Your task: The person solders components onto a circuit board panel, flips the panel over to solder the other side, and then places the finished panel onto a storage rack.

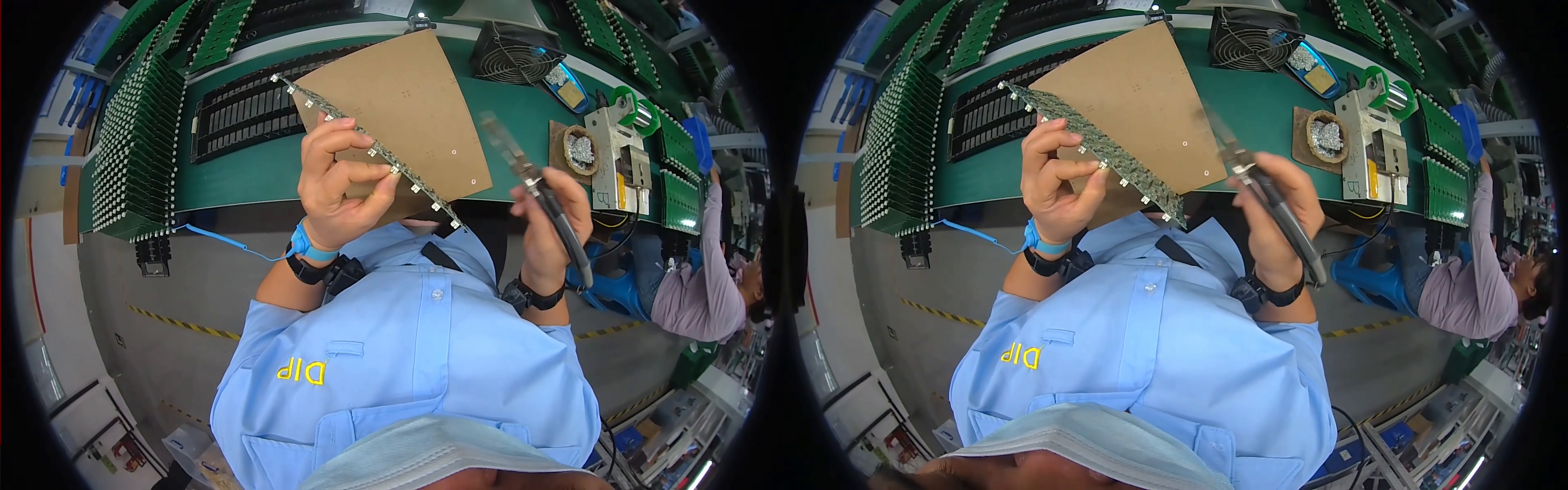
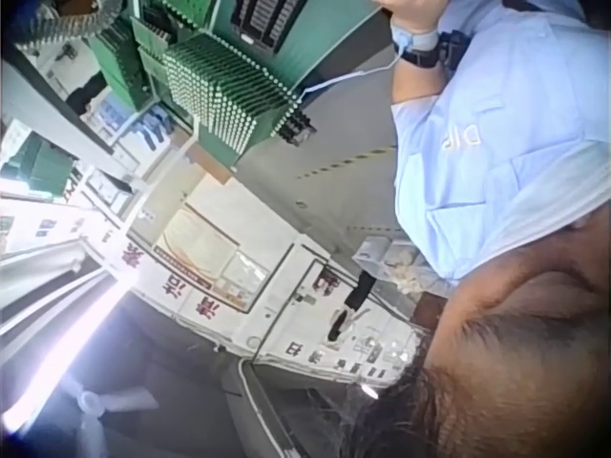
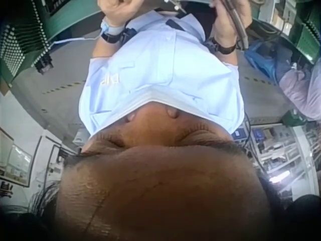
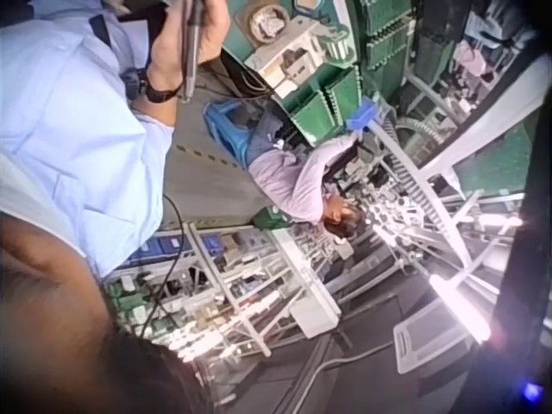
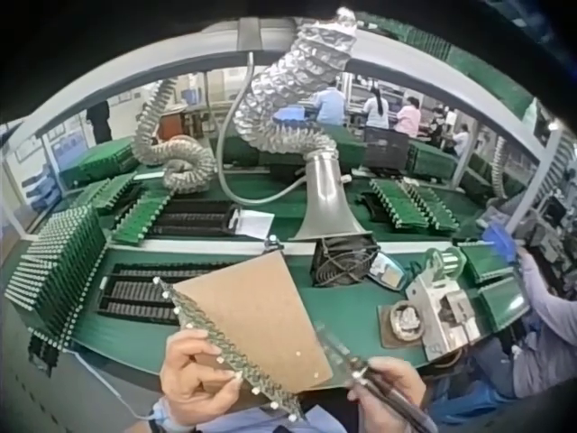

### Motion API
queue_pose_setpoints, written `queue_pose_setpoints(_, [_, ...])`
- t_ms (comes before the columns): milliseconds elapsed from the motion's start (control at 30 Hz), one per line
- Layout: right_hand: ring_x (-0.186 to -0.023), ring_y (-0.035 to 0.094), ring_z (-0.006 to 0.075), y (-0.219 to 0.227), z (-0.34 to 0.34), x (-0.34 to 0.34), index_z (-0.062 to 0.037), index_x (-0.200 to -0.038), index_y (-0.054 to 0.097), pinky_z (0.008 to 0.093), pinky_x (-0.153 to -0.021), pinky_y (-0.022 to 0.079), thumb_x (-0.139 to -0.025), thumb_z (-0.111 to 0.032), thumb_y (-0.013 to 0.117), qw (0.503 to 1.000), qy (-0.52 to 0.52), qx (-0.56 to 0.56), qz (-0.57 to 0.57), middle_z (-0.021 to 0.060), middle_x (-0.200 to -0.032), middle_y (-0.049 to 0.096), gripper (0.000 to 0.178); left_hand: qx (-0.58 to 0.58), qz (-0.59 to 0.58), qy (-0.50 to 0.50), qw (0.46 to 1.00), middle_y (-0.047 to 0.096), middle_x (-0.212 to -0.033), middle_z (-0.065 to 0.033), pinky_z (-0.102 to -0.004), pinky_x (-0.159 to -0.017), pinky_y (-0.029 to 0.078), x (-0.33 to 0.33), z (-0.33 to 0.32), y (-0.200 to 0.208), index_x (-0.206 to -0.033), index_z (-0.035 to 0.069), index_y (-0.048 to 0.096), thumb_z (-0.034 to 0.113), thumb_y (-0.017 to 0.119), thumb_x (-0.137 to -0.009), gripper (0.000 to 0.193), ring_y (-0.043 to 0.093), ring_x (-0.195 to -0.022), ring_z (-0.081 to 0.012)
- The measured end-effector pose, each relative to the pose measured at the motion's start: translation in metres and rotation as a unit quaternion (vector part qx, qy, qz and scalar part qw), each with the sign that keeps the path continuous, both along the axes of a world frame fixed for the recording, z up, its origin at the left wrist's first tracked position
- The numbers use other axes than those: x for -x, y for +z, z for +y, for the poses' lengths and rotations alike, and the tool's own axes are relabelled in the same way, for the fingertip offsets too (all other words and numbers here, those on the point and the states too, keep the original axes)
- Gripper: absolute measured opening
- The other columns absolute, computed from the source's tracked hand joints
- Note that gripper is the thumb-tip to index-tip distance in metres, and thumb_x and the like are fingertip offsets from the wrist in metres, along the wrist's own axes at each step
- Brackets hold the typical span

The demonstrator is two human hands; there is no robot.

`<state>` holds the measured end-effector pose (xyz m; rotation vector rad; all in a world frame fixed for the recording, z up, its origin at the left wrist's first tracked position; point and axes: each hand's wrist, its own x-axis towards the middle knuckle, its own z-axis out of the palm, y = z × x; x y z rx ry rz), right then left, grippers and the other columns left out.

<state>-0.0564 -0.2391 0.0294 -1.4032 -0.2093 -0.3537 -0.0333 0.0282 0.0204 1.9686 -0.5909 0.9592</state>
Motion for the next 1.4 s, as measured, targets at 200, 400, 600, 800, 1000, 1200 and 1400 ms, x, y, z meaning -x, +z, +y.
queue_pose_setpoints(200, [-0.073, 0.066, 0.0149, -0.027, -0.035, -0.006, 0.0022, -0.129, 0.056, 0.0247, -0.066, 0.054, -0.094, 0.009, 0.059, 0.962, -0.241, 0.13, 0.002, 0.0172, -0.096, 0.07, 0.036, -0.03, -0.001, -0.013, 0.999, 0.065, -0.104, -0.0065, -0.0555, -0.108, 0.04, -0.008, -0.001, 0.009, -0.084, 0.011, 0.071, 0.009, 0.084, -0.069, 0.02, 0.059, -0.115, -0.0318])
queue_pose_setpoints(400, [-0.088, 0.072, 0.021, -0.042, -0.039, -0.012, 0.002, -0.113, 0.058, 0.0284, -0.075, 0.057, -0.092, 0.007, 0.063, 0.979, -0.078, 0.177, -0.069, 0.0163, -0.093, 0.071, 0.022, -0.016, 0.014, -0.015, 1.0, 0.067, -0.104, -0.0059, -0.0549, -0.107, 0.041, -0.019, -0.008, 0.018, -0.097, 0.011, 0.07, 0.012, 0.085, -0.073, 0.028, 0.06, -0.114, -0.0328])
queue_pose_setpoints(600, [-0.1, 0.072, 0.026, -0.018, 0.012, -0.006, -0.0003, -0.097, 0.059, 0.0298, -0.084, 0.056, -0.087, 0.01, 0.069, 0.978, 0.061, 0.14, -0.141, 0.0127, -0.094, 0.07, 0.018, -0.074, 0.001, -0.035, 0.997, 0.066, -0.114, -0.0124, -0.0498, -0.107, 0.041, -0.038, -0.012, 0.017, -0.109, 0.006, 0.067, 0.011, 0.085, -0.075, 0.039, 0.057, -0.121, -0.0336])
queue_pose_setpoints(800, [-0.1, 0.071, 0.021, -0.036, 0.016, -0.018, -0.0022, -0.095, 0.061, 0.0255, -0.081, 0.054, -0.085, 0.009, 0.074, 0.97, -0.03, 0.191, -0.144, 0.0096, -0.096, 0.069, 0.02, -0.079, -0.026, 0.043, 0.996, 0.063, -0.123, -0.0147, -0.046, -0.107, 0.042, -0.04, -0.008, 0.029, -0.118, 0.006, 0.067, 0.011, 0.082, -0.078, 0.042, 0.056, -0.122, -0.0334])
queue_pose_setpoints(1000, [-0.097, 0.07, 0.0156, -0.035, 0.016, -0.019, -0.0026, -0.095, 0.061, 0.0219, -0.076, 0.051, -0.087, 0.01, 0.071, 0.98, -0.037, 0.171, -0.096, 0.0081, -0.095, 0.069, 0.018, 0.071, 0.153, 0.082, 0.982, 0.061, -0.129, -0.0148, -0.0375, -0.101, 0.046, -0.071, 0.036, -0.003, -0.129, 0.002, 0.061, 0.011, 0.073, -0.089, 0.042, 0.058, -0.119, -0.0258])
queue_pose_setpoints(1200, [-0.097, 0.068, 0.0151, -0.038, 0.017, -0.024, -0.0022, -0.099, 0.06, 0.0209, -0.077, 0.05, -0.091, 0.008, 0.068, 0.992, -0.034, 0.098, -0.075, 0.0101, -0.099, 0.07, 0.015, 0.195, 0.285, -0.072, 0.936, 0.066, -0.123, -0.0112, -0.027, -0.093, 0.05, -0.079, 0.055, -0.01, -0.137, -0.002, 0.054, 0.006, 0.065, -0.096, 0.044, 0.063, -0.108, -0.0154])
queue_pose_setpoints(1400, [-0.102, 0.068, 0.0171, -0.032, 0.014, -0.025, -0.0021, -0.1, 0.058, 0.0217, -0.079, 0.05, -0.091, 0.007, 0.067, 0.999, -0.011, 0.032, -0.022, 0.0153, -0.105, 0.07, 0.016, 0.228, 0.364, -0.115, 0.896, 0.069, -0.116, -0.008, -0.0233, -0.089, 0.051, -0.059, 0.072, -0.001, -0.136, -0.004, 0.055, 0.003, 0.063, -0.097, 0.041, 0.064, -0.102, -0.0094])
